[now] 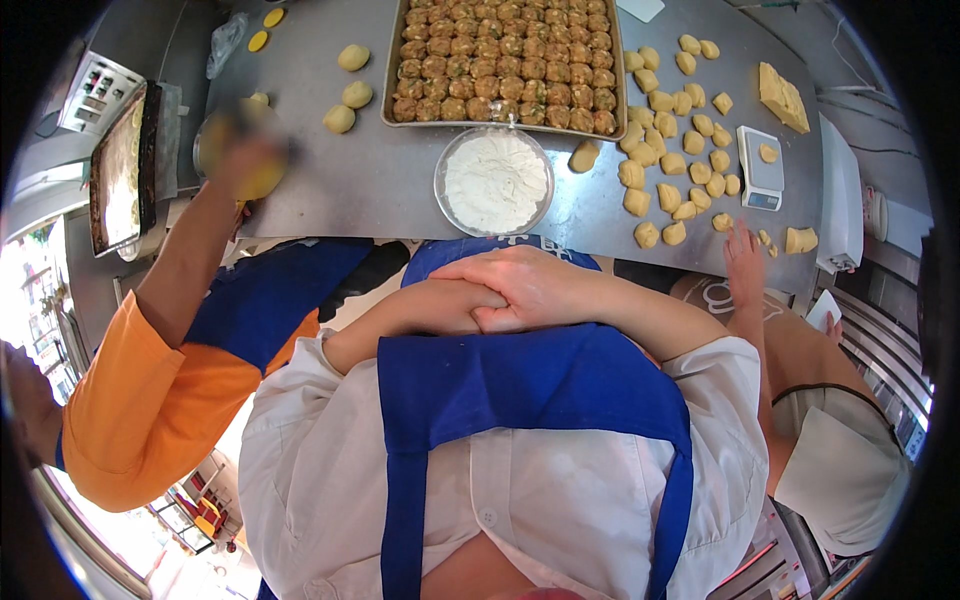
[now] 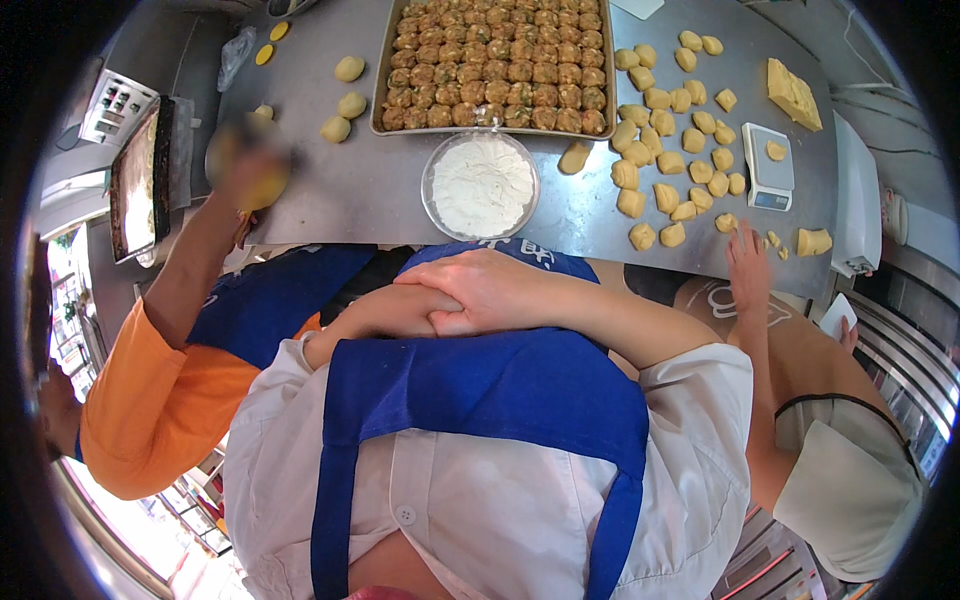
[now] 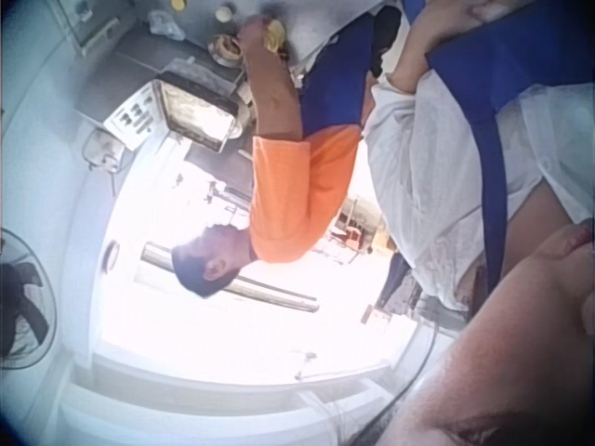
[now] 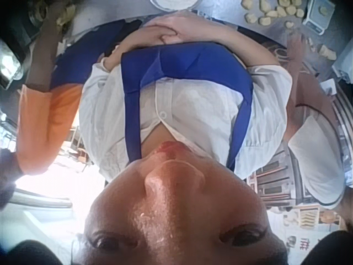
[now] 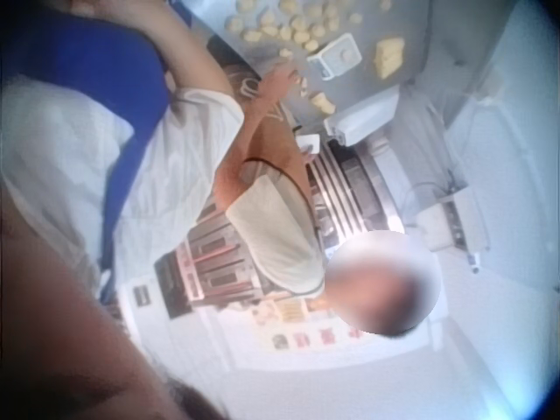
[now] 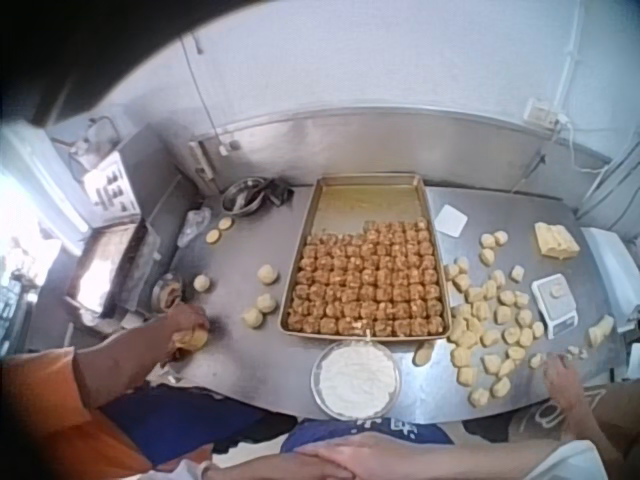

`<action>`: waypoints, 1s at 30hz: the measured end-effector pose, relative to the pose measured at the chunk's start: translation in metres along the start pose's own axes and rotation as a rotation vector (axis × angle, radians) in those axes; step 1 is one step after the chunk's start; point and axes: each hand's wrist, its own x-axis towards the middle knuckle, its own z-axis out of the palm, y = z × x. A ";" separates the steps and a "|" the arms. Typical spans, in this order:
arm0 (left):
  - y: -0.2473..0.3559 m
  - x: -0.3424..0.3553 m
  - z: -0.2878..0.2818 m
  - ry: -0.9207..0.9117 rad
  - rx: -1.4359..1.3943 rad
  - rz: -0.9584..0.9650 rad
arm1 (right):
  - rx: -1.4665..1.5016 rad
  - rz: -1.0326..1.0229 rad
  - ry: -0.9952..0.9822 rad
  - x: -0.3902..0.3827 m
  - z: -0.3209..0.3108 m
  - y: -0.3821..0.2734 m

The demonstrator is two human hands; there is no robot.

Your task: The person prepares stuffed dough balls by hand, flattening pieces of dough, adding filling, closing the dough around it, and rolling the result into a sphere before placing it on a tray.

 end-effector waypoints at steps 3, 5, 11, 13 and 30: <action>-0.004 0.001 0.003 0.014 -0.002 0.000 | 0.011 0.007 0.000 0.000 0.001 0.002; 0.002 -0.001 0.000 0.011 -0.029 0.059 | 0.063 0.002 0.013 0.000 -0.001 0.000; -0.010 0.011 0.003 0.024 -0.061 0.273 | 0.208 0.078 -0.008 -0.001 -0.007 -0.001; -0.006 0.005 -0.002 -0.019 -0.054 0.148 | 0.161 0.072 -0.012 -0.001 -0.006 0.000; -0.005 0.002 0.002 0.076 -0.015 0.105 | 0.050 0.069 0.026 -0.002 -0.002 -0.003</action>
